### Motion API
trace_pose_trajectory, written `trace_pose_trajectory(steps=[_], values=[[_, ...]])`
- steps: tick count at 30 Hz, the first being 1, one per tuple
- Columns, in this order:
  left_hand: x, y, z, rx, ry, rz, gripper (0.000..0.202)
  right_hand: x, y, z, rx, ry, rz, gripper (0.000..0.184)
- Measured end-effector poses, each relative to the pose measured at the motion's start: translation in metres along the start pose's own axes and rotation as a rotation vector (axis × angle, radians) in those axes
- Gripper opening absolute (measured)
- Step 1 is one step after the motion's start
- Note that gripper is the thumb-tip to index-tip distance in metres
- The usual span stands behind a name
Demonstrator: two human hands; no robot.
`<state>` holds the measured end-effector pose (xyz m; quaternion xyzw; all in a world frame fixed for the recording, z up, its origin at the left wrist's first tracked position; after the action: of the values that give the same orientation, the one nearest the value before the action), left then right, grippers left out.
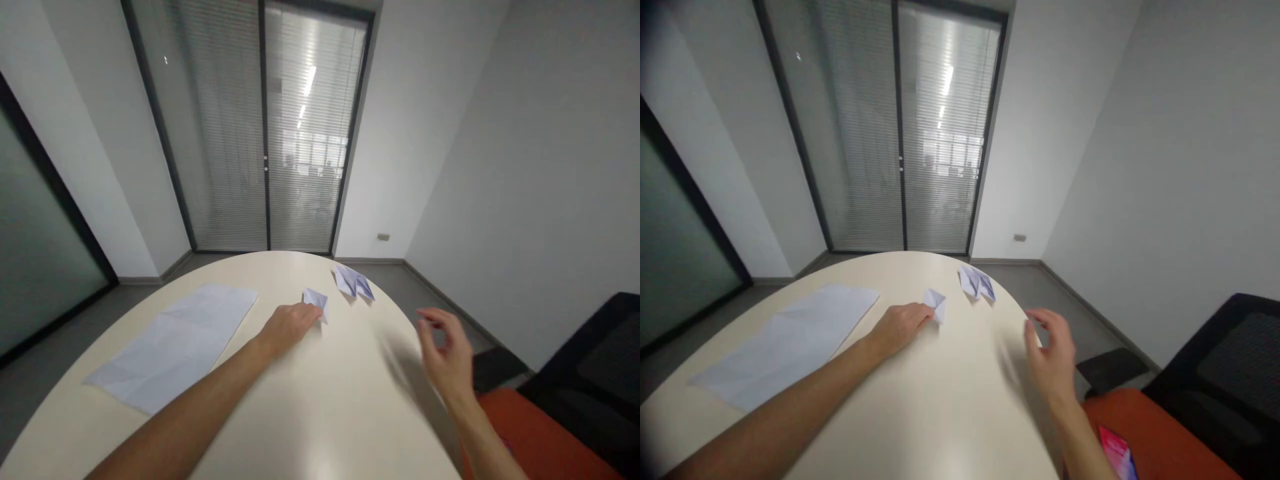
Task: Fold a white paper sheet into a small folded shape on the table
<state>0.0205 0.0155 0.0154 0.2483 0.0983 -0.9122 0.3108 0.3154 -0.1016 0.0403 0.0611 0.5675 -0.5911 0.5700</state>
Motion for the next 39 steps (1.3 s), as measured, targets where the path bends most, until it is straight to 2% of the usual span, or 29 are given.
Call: trace_pose_trajectory(steps=[2, 3, 4, 6, 8, 12, 14, 17, 19, 21, 24, 27, 30, 33, 36, 39], values=[[0.020, 0.002, 0.012, 0.008, -0.028, 0.004, 0.026, 0.011, -0.074, -0.038, -0.017, -0.336, 0.274, 0.034], [0.028, 0.003, 0.018, 0.018, -0.036, 0.006, 0.028, 0.020, -0.105, -0.054, 0.004, -0.466, 0.386, 0.036], [0.036, 0.002, 0.025, 0.024, -0.042, 0.010, 0.028, 0.029, -0.130, -0.069, 0.038, -0.543, 0.450, 0.040], [0.048, 0.000, 0.038, 0.008, -0.058, 0.026, 0.025, 0.044, -0.162, -0.094, 0.123, -0.618, 0.486, 0.044], [0.058, -0.004, 0.050, -0.031, -0.038, 0.076, 0.023, 0.050, -0.176, -0.115, 0.198, -0.665, 0.469, 0.041], [0.072, -0.015, 0.061, -0.061, 0.057, 0.239, 0.025, 0.046, -0.181, -0.144, 0.291, -0.704, 0.429, 0.031], [0.079, -0.022, 0.058, -0.044, 0.096, 0.318, 0.025, 0.043, -0.179, -0.156, 0.332, -0.755, 0.409, 0.028], [0.087, -0.028, 0.047, 0.027, 0.129, 0.367, 0.024, 0.045, -0.172, -0.174, 0.337, -0.821, 0.383, 0.029], [0.092, -0.031, 0.037, 0.128, 0.164, 0.406, 0.021, 0.047, -0.163, -0.181, 0.272, -0.836, 0.339, 0.030], [0.098, -0.034, 0.028, 0.279, 0.264, 0.488, 0.021, 0.049, -0.151, -0.184, 0.175, -0.818, 0.266, 0.031], [0.106, -0.041, 0.015, 0.485, 0.401, 0.665, 0.036, 0.052, -0.130, -0.182, 0.061, -0.752, 0.130, 0.027], [0.112, -0.051, 0.005, 0.553, 0.498, 0.813, 0.040, 0.058, -0.119, -0.183, -0.152, -0.693, 0.029, 0.023], [0.116, -0.059, 0.003, 0.549, 0.552, 0.828, 0.037, 0.068, -0.119, -0.192, -0.414, -0.670, -0.111, 0.020], [0.119, -0.065, 0.006, 0.575, 0.576, 0.794, 0.036, 0.077, -0.121, -0.206, -0.693, -0.638, -0.305, 0.025], [0.121, -0.067, 0.010, 0.534, 0.552, 0.739, 0.035, 0.082, -0.122, -0.218, -0.927, -0.606, -0.432, 0.030], [0.121, -0.063, 0.015, 0.433, 0.473, 0.699, 0.037, 0.082, -0.120, -0.223, -1.066, -0.546, -0.481, 0.029]])
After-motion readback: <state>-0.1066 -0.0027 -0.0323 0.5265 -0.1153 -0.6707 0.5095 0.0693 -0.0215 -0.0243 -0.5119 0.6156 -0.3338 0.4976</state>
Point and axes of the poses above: each hand's wrist, its own x-axis away from the middle knuckle, its own z-axis out of the back of the hand, y = z × x, the point moved 3 cm from there along -x, towards the middle knuckle, and after that the axes turned 11 degrees about -x, right-handed, at the moved point
